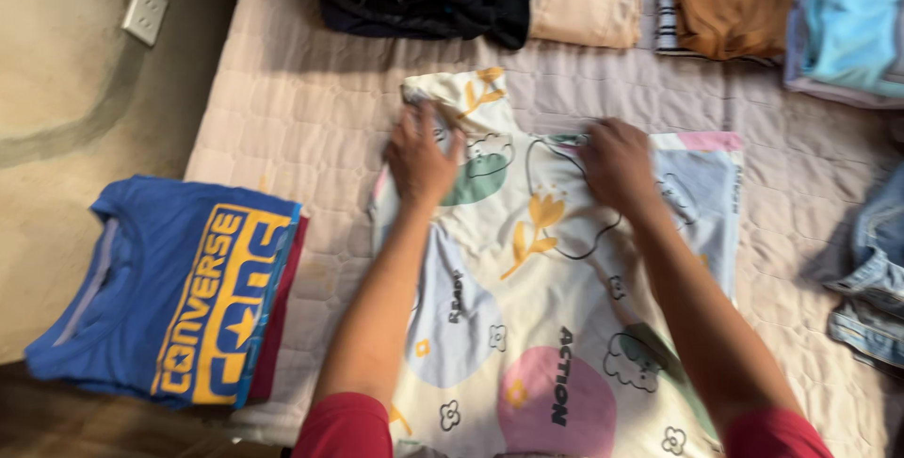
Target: The person folds a blue t-shirt and a patterned shirt on a bed by hand, placing them onto a stack of folded clothes.
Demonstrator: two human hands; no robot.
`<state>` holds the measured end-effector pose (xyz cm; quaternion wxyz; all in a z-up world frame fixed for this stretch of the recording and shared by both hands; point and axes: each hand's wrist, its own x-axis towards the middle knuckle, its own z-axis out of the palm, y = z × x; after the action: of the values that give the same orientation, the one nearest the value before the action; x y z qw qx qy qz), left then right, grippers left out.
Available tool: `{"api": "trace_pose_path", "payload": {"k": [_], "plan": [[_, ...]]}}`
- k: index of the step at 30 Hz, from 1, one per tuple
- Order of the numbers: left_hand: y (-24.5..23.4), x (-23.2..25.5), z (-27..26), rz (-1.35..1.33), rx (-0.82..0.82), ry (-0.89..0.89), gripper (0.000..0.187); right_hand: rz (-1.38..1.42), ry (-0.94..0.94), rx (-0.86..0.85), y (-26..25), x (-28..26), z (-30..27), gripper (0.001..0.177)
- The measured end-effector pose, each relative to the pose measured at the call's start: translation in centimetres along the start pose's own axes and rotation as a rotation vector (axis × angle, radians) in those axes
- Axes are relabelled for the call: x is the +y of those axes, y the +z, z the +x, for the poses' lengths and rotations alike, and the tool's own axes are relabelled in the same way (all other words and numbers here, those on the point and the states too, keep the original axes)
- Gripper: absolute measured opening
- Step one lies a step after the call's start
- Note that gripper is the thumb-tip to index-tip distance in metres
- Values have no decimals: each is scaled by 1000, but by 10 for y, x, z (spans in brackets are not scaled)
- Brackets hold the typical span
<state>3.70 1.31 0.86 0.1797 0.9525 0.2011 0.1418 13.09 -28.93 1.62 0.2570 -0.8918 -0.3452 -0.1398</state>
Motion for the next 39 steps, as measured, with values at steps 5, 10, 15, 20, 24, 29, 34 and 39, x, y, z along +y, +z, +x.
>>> {"api": "trace_pose_path", "payload": {"k": [5, 10, 15, 20, 24, 29, 34, 39], "plan": [[-10, 3, 63, 91, -203, -231, 74, -300, 195, -66, -76, 93, -41, 31], [-14, 16, 95, -139, -236, -274, 44, -22, 305, -413, -98, 137, -25, 40], [-21, 10, 74, 197, 201, 62, 54, -275, 127, 24, -112, 146, -66, 37], [-1, 54, 32, -91, 126, 873, 7, 68, 760, -21, -97, 164, -82, 48], [1, 81, 34, -173, -61, 940, 22, 44, 800, -34, -94, 168, -74, 46], [-2, 77, 50, -6, -167, 937, 24, -113, 685, -177, -90, 170, -72, 46], [-17, 74, 65, 124, -180, 934, 29, 612, 951, 184, -114, 156, -67, 33], [-48, 74, 74, 161, -128, 1047, 38, 324, 585, 333, -135, 144, -73, 30]]}}
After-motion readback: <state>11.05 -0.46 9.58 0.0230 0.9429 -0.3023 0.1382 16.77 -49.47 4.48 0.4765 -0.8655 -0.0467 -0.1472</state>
